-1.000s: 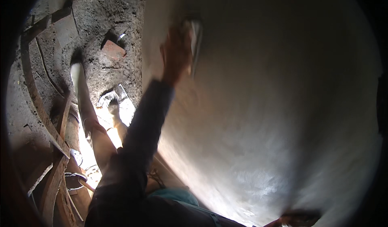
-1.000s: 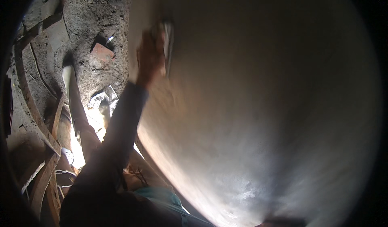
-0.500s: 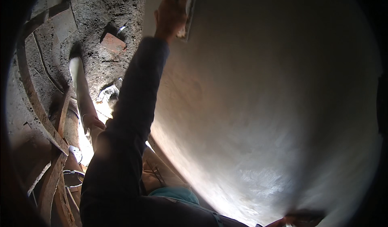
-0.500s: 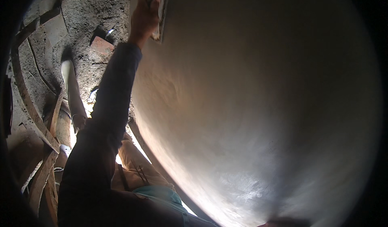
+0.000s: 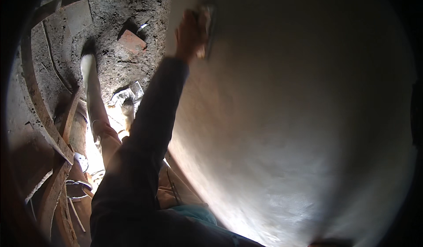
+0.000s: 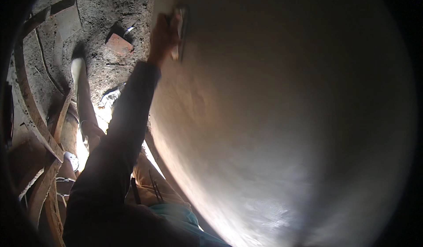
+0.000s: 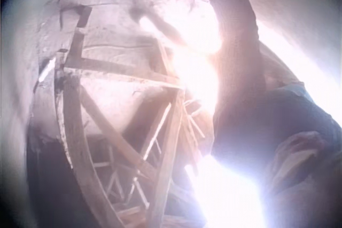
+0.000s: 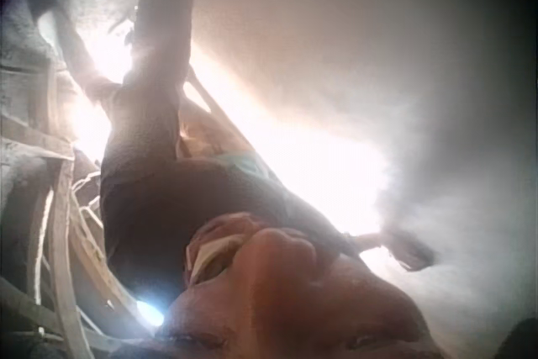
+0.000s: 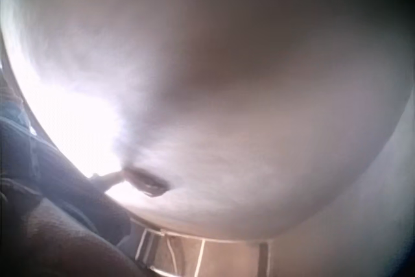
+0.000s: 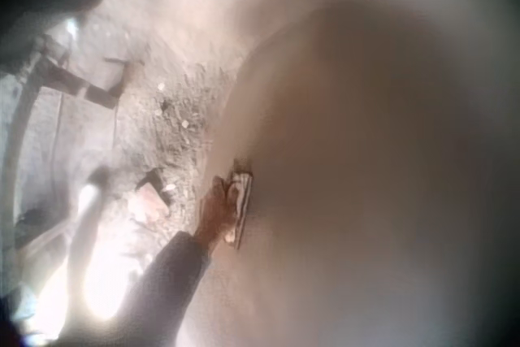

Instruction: The person uses a trowel to apply and smooth plaster onto a curved wall surface. They repeatedly scrape and spread the material along the wall, occasionally stepping back or shifting position to reach different areas.

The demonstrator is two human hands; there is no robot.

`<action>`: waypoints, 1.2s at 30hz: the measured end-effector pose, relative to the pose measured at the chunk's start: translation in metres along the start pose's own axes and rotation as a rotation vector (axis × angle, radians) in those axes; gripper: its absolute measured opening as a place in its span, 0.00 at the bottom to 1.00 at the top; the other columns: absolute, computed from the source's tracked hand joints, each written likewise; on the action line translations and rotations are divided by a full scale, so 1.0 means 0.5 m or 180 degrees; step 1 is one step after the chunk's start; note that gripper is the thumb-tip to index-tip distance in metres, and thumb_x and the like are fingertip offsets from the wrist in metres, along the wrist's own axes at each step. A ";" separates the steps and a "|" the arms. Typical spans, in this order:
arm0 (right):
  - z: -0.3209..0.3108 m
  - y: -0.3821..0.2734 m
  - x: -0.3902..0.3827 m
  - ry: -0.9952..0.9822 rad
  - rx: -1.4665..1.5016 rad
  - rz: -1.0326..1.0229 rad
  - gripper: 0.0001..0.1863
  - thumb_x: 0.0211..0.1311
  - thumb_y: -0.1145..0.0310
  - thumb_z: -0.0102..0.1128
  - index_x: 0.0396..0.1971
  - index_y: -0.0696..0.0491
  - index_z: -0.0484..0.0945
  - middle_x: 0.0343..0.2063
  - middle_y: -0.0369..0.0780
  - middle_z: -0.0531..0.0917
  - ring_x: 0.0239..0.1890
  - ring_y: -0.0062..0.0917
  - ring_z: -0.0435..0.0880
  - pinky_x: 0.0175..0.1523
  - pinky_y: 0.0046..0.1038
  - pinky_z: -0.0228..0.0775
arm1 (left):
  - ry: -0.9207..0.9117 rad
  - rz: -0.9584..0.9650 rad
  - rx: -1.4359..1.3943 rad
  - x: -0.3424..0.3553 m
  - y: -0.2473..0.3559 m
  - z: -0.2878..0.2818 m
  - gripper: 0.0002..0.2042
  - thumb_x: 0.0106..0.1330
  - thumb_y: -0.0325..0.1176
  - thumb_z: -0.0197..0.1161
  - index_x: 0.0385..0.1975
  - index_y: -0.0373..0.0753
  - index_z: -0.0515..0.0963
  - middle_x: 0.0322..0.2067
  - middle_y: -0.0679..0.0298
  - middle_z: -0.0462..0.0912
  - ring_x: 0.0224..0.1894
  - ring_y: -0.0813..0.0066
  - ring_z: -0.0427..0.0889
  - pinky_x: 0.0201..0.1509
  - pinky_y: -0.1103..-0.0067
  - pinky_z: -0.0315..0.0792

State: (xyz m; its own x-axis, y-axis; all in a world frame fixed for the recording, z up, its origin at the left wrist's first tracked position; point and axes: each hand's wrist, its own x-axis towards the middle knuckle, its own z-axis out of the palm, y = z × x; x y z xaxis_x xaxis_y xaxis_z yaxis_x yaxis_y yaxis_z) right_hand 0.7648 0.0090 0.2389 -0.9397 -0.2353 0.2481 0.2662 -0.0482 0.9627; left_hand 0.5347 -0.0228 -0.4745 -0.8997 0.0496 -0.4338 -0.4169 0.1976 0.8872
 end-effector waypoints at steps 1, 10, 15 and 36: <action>-0.007 0.004 -0.005 0.0002 0.0108 0.0030 0.17 0.78 0.63 0.53 0.55 0.59 0.77 0.52 0.46 0.80 0.55 0.38 0.77 0.59 0.42 0.70 | -0.0034 0.0004 0.0055 0.027 -0.008 -0.009 0.19 0.76 0.49 0.54 0.40 0.36 0.69 0.32 0.46 0.82 0.36 0.42 0.83 0.38 0.54 0.73; -0.029 0.062 -0.012 0.0178 0.0015 -0.0148 0.17 0.78 0.63 0.54 0.54 0.60 0.78 0.51 0.49 0.81 0.54 0.41 0.78 0.57 0.45 0.71 | -0.0575 -0.0023 -0.0357 -0.674 0.118 -0.107 0.10 0.71 0.40 0.65 0.41 0.42 0.75 0.30 0.60 0.80 0.31 0.59 0.81 0.41 0.65 0.71; -0.002 0.110 -0.017 0.0424 0.0228 -0.0457 0.17 0.76 0.62 0.57 0.54 0.61 0.78 0.50 0.49 0.82 0.53 0.42 0.79 0.56 0.45 0.72 | -0.0021 -0.0441 -0.0008 -0.318 -0.121 0.013 0.16 0.78 0.46 0.54 0.42 0.37 0.69 0.28 0.47 0.82 0.30 0.43 0.83 0.34 0.55 0.73; -0.009 0.010 -0.011 0.0290 0.0735 0.0677 0.21 0.77 0.60 0.54 0.57 0.61 0.76 0.49 0.49 0.81 0.51 0.40 0.81 0.54 0.41 0.78 | 0.0127 0.0043 0.0005 0.141 -0.091 0.012 0.20 0.76 0.51 0.53 0.40 0.35 0.69 0.29 0.41 0.81 0.31 0.40 0.84 0.30 0.54 0.75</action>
State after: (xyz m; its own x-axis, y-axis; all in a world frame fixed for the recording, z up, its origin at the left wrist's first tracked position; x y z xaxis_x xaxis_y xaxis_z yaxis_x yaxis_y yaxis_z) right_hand 0.7723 0.0054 0.2419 -0.8424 -0.3030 0.4456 0.3890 0.2302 0.8920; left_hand 0.4912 -0.0226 -0.5463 -0.9097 0.0132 -0.4150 -0.4043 0.1987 0.8928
